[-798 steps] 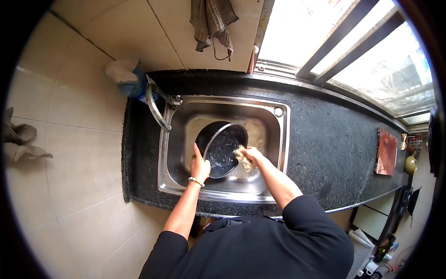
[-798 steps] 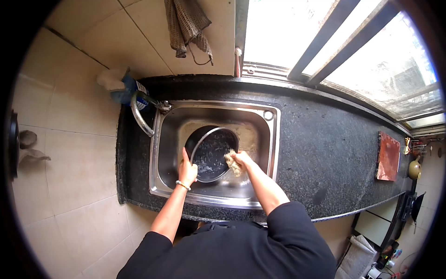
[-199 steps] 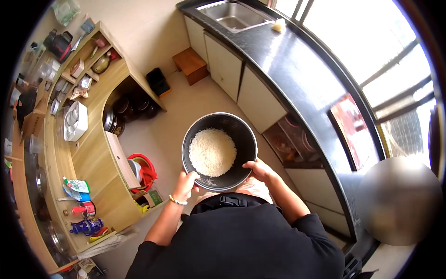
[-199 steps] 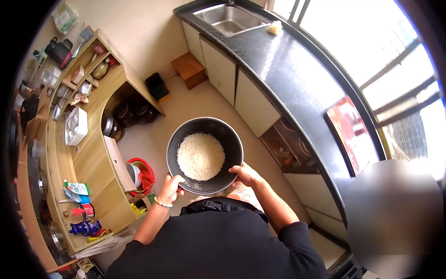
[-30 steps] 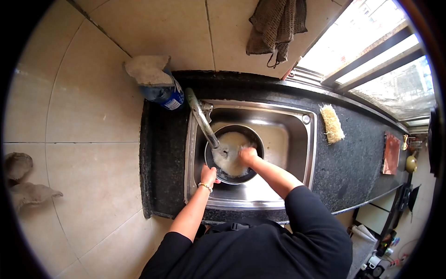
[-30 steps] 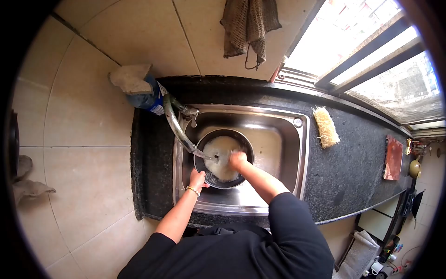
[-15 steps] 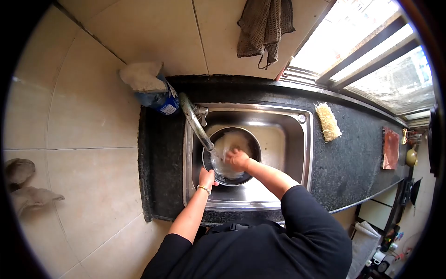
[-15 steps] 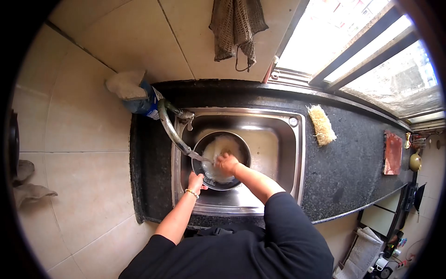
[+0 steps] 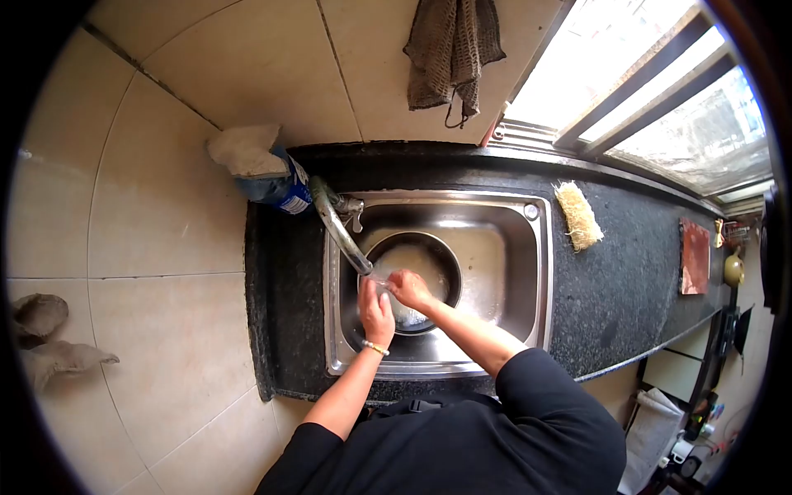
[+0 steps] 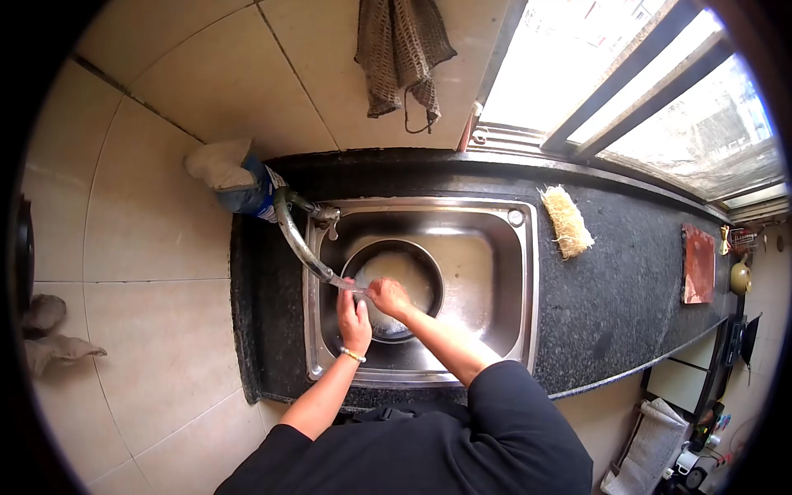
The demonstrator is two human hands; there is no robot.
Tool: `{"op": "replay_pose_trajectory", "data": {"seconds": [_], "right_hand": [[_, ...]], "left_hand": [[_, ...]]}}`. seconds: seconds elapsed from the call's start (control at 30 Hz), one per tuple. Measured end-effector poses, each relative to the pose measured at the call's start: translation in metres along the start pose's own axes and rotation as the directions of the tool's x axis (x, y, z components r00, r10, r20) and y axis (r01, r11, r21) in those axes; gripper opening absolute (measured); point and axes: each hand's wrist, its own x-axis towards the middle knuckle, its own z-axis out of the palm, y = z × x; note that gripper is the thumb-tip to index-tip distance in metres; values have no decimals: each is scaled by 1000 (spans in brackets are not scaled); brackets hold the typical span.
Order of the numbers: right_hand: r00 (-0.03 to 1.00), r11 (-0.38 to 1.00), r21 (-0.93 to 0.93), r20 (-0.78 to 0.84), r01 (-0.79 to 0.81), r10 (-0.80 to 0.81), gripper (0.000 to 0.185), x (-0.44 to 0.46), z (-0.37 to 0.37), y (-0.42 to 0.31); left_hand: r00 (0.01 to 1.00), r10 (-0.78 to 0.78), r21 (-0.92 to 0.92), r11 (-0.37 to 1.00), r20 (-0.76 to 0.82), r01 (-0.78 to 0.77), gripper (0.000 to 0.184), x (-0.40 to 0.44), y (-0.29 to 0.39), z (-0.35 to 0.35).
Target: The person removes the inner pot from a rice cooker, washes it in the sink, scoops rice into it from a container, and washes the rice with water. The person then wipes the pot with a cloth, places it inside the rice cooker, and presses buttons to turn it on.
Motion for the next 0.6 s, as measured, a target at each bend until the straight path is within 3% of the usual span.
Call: {"op": "replay_pose_trajectory", "data": {"seconds": [0.03,0.07,0.1,0.13,0.17,0.2,0.27,0.3,0.33,0.37,0.4,0.43,0.47,0.53,0.57,0.6], "right_hand": [[983,925,333,41,-183,179,27,-3,-2,-13],[956,719,644,72,-262,284,25,-4,11,-17],[921,412,864,135,-290,365,24,-4,23,-18],[881,132,934,259,-333,396,24,-9,9,-34],[864,-239,954,272,-184,423,22,-6,17,-38],[863,-213,933,353,-292,363,19,-3,13,-27],[864,12,941,307,-339,400,18,-1,9,-20],[869,209,934,163,-288,468,19,-11,-12,-53],[862,399,883,12,-247,507,23,-19,-25,-73],[921,692,716,-203,-93,334,21,-23,-25,-75],[931,888,452,-352,80,95,20,-27,-24,-76],[893,960,128,-413,249,-177,19,-31,-23,-76],[881,948,-85,-353,305,-315,24,-28,-9,-61],[836,902,-76,-348,426,-424,28,-39,-24,-58],[807,871,-72,-346,485,-478,31,-44,-33,-54],[845,907,-87,-335,413,-417,46,-43,-28,-38]], "left_hand": [[994,-55,-127,990,98,67,29,9,6,3],[977,-196,-209,955,90,211,26,13,2,14],[939,-331,-292,893,93,343,24,16,-10,30],[801,-536,-553,595,267,583,23,18,-30,45],[610,-619,-675,168,495,718,22,21,-46,53],[424,-513,-610,-270,746,745,21,28,-44,50],[404,-323,-502,-335,856,797,30,30,-44,52],[414,-265,-488,-374,871,789,34,27,-44,56],[430,-203,-476,-364,880,801,42,32,-32,48],[442,-141,-462,-354,886,813,49,35,-21,39],[467,-85,-470,-298,880,831,45,30,-41,43],[533,-122,-538,-358,837,763,48,24,-49,48],[736,-74,-737,12,673,676,46,10,-91,71],[763,-267,-730,232,588,643,27,16,-96,58],[542,-548,-627,39,637,778,13,39,-52,22],[585,-558,-617,158,589,771,13,52,-32,6]]}}
